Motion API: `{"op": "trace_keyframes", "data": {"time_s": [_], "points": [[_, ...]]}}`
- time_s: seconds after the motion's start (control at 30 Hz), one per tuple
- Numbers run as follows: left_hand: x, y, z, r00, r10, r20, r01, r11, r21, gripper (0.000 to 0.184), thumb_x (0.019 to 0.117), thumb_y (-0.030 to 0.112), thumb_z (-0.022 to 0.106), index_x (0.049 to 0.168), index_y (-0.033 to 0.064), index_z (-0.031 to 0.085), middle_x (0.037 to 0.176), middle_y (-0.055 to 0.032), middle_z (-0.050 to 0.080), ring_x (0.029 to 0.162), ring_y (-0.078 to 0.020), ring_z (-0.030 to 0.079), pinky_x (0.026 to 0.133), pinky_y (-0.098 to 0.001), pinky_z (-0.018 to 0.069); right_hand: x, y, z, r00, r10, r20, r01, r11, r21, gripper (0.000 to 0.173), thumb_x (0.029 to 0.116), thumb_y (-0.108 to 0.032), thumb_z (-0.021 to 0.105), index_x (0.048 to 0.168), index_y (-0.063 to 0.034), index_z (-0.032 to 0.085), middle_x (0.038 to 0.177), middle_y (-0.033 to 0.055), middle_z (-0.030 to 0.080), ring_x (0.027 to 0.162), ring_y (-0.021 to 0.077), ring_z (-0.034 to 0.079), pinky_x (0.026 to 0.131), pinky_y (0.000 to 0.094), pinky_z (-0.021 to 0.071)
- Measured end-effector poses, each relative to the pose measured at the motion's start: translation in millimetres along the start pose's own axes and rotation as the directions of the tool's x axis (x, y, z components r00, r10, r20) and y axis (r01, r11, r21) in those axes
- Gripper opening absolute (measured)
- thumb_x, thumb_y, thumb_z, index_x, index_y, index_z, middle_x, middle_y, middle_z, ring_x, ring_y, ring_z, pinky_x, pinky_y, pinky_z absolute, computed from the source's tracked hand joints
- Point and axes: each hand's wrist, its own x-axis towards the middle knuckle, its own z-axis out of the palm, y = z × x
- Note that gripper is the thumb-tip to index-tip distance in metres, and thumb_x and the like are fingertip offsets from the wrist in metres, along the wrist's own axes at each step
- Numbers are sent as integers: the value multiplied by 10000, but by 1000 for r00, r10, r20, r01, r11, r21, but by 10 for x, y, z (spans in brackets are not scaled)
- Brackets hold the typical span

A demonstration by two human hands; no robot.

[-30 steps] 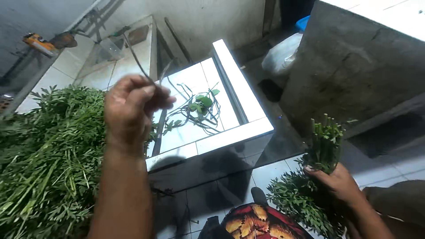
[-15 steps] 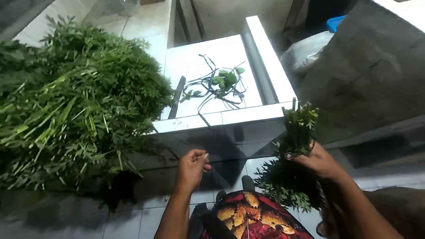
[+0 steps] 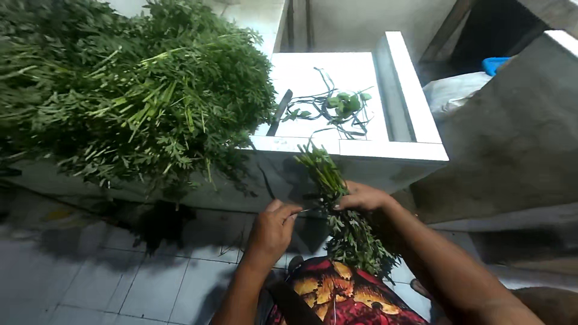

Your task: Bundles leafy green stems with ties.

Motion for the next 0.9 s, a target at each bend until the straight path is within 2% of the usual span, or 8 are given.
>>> {"op": "trace_keyframes", "data": {"time_s": [0.17,0.37,0.43,0.5,0.6,0.7,0.8,0.9], "points": [[-233,-25,-196,996,-19,-92,24,999,48,207,1007,221,601,1096,195,786,942,29,677,843,-39,649,760,-235,579,271,18,206,998,-69,-5,69,998,14,249,933,-106,681,1180,-71,670,1072,11,740,963,87,699,890,309,593],[-421,-29,-368,981,-87,-174,117,979,168,164,971,293,657,992,169,763,904,53,679,785,-21,644,713,-221,574,354,-64,332,951,-49,-304,-93,895,-436,249,903,-266,774,1081,-107,703,947,4,740,869,76,706,827,323,604],[-474,-19,-419,987,-106,-124,133,964,230,172,975,304,650,986,173,759,909,45,681,794,-45,656,723,-254,588,354,-80,347,915,-19,-404,-228,800,-554,264,896,-302,758,1057,-102,698,928,50,720,856,157,699,807,431,590],[-531,15,-469,994,-94,-57,107,950,292,194,986,314,619,991,179,758,902,38,674,790,-70,658,712,-287,589,332,-142,368,878,14,-479,-357,687,-633,301,896,-300,751,1097,-82,698,1005,115,707,934,260,690,857,536,565],[-563,143,-535,999,-1,34,-10,945,327,226,998,328,580,1007,196,764,906,38,677,795,-76,665,699,-295,592,304,-164,351,852,-17,-523,-436,528,-729,349,874,-292,771,1154,-98,699,1165,123,684,1042,308,675,907,575,553],[-442,416,-574,980,148,135,-181,940,289,229,1020,315,564,1031,203,764,924,20,668,816,-99,660,705,-306,590,263,-106,311,841,-56,-538,-466,430,-773,390,863,-291,762,1216,-141,689,1231,101,671,1036,308,684,869,574,573],[-104,768,-602,907,360,219,-409,876,255,185,1015,257,571,1009,185,741,923,-16,639,830,-154,641,691,-334,571,184,-67,312,843,-49,-535,-484,364,-796,378,898,-313,707,1236,-150,668,1235,119,662,995,333,694,812,585,581],[415,1084,-647,808,535,248,-589,754,292,143,996,203,593,979,162,729,913,-42,645,820,-195,650,671,-373,572,-5,-57,398,896,-30,-443,-414,303,-858,344,916,-240,667,1238,-120,651,1241,155,656,975,372,695,783,607,575]]}}
